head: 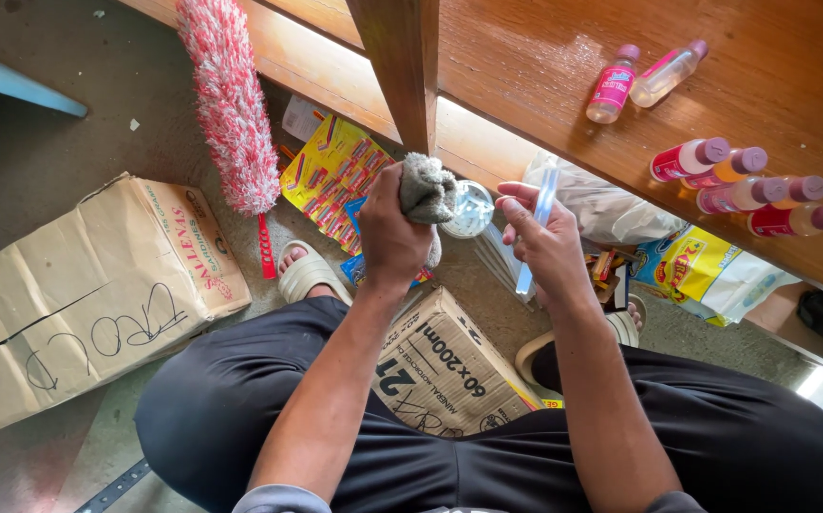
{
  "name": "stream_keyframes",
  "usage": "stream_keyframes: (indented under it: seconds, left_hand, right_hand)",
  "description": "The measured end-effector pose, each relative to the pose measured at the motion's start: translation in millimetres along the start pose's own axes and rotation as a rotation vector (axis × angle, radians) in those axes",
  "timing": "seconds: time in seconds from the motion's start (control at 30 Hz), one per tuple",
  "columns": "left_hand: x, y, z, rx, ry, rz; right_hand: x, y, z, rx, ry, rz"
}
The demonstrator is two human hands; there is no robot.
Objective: Cleaning and wiping down plastic tubes or glue sticks using a rag in a storage area.
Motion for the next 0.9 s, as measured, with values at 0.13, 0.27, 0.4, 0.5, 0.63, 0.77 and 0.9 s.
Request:
stream_keyframes:
  seconds: [0.13, 0.27, 0.4, 0.5, 0.63, 0.77, 0.9]
  left_hand:
    - [8, 3, -7, 0.033, -0.033, 0.01]
    - [16, 8, -12, 0.057, -0.077, 0.024]
    - [22, 8, -16, 0.058, -0.086, 0.037]
    - [23, 9, -19, 0.06, -0.084, 0.043]
    - [22, 12, -24, 0.067, -0.115, 0.043]
    - [25, 14, -30, 0.099, -0.126, 0.05]
    - [20, 15, -34, 0.142, -0.092, 0.052]
  right_hand:
    - [-5, -2, 1, -0.011, 0.005, -0.003]
    - [-10, -3, -2, 0.021, 0.034, 0.01]
    - [-7, -2, -5, 0.043, 0.03, 0.023]
    - [-7, 0, -5, 0.041, 0.029, 0.016]
    - [-7, 2, -6, 0.041, 0.052, -0.005]
    - [-10, 1, -3, 0.054, 0.047, 0.016]
    - [-6, 1, -1, 0.031, 0.002, 0.007]
Point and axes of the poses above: each hand's wrist, its own y-axis away from the middle knuckle, its own z-axis out of the back of the hand, x = y × z, the point moved 10 cm from there along -y, towards the middle knuckle, and after that the axes turned 3 degrees about -x, right-handed, at the moved point
